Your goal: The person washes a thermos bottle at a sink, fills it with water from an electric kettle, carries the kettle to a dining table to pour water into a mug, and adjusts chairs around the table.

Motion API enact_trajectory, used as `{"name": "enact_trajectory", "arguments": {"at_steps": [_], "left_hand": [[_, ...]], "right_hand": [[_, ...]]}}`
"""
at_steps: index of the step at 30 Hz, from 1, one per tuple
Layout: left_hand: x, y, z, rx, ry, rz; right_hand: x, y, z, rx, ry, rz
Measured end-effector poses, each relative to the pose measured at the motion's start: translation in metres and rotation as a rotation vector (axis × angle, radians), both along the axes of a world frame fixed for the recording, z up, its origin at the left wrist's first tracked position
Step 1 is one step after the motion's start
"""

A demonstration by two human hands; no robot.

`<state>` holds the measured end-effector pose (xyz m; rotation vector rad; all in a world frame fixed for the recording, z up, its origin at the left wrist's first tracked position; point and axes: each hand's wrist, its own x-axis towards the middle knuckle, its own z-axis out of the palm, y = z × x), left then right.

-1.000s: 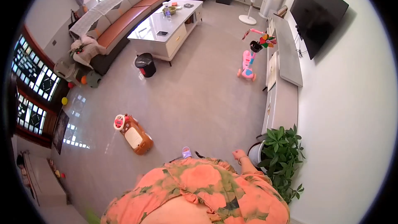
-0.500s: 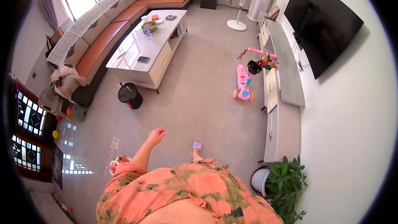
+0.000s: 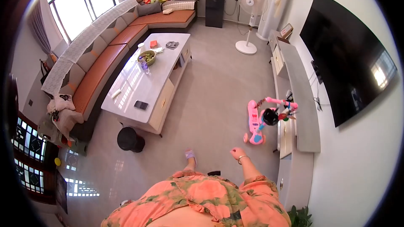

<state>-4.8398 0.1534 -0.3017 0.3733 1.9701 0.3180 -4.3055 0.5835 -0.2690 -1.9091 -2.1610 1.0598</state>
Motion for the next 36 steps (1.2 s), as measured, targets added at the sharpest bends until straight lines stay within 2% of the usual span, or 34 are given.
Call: {"name": "enact_trajectory", "arguments": {"at_steps": [2, 5, 6, 7, 8, 9, 10, 12, 14, 15, 18, 20, 23, 25, 26, 27, 28, 30, 32, 36], "left_hand": [[-0.01, 0.063, 0.022, -0.022, 0.089, -0.001], [-0.056, 0.195, 0.0, -0.02, 0.072, -0.046], [-0.07, 0.255, -0.004, -0.004, 0.067, -0.052], [-0.08, 0.323, 0.007, 0.112, 0.258, -0.346], [-0.09, 0.379, 0.022, 0.221, 0.447, -0.642], [-0.096, 0.439, 0.019, 0.34, 0.47, -0.627], [-0.09, 0.51, 0.06, 0.381, 0.461, -0.74], [-0.082, 0.629, 0.091, 0.381, 0.405, -0.72], [-0.08, 0.738, 0.095, 0.544, 0.406, -0.825], [-0.066, 0.786, 0.121, 0.621, 0.373, -0.849], [-0.043, 0.898, 0.14, 0.731, 0.31, -0.848], [-0.029, 0.955, 0.141, 0.758, 0.243, -0.753], [-0.04, 1.001, 0.08, 0.656, 0.264, -0.734], [-0.05, 0.99, 0.042, 0.485, 0.182, -0.562], [-0.059, 0.987, 0.026, 0.214, 0.142, -0.62], [-0.079, 0.978, -0.009, 0.254, 0.147, -0.893], [-0.095, 0.963, -0.04, 0.111, 0.062, -0.816], [-0.103, 0.955, -0.018, -0.032, -0.019, -0.55], [-0.11, 0.964, -0.013, -0.064, -0.029, -0.367], [-0.12, 1.034, -0.01, -0.056, 0.003, -0.186]], "right_hand": [[-0.034, 0.05, 0.021, -0.034, 0.158, -0.1], [-0.06, 0.1, 0.007, -0.196, 0.202, -0.189], [-0.065, 0.115, 0.014, -0.283, 0.111, -0.166], [-0.068, 0.12, 0.026, -0.384, 0.012, -0.146], [-0.063, 0.124, 0.016, -0.422, 0.021, -0.059], [-0.054, 0.135, -0.002, -0.45, 0.036, 0.031], [-0.05, 0.142, -0.004, -0.394, 0.047, -0.016], [-0.038, 0.151, -0.002, -0.367, 0.058, -0.158], [-0.032, 0.17, 0.008, -0.442, 0.077, -0.369], [-0.034, 0.18, 0.023, -0.477, 0.098, -0.487], [-0.034, 0.248, 0.029, -0.506, 0.063, -0.576], [-0.029, 0.304, 0.022, -0.501, 0.019, -0.564], [-0.023, 0.405, 0.016, -0.483, -0.041, -0.514], [-0.02, 0.483, 0.016, -0.476, -0.077, -0.477], [-0.019, 0.528, 0.017, -0.47, -0.099, -0.46], [-0.021, 0.575, 0.017, -0.457, -0.114, -0.437], [-0.024, 0.625, 0.015, -0.442, -0.134, -0.416], [-0.028, 0.728, -0.017, -0.302, -0.028, -0.342], [-0.057, 0.816, -0.002, -0.272, 0.198, -0.411], [-0.116, 0.959, 0.029, -0.152, 0.142, -0.229]]}}
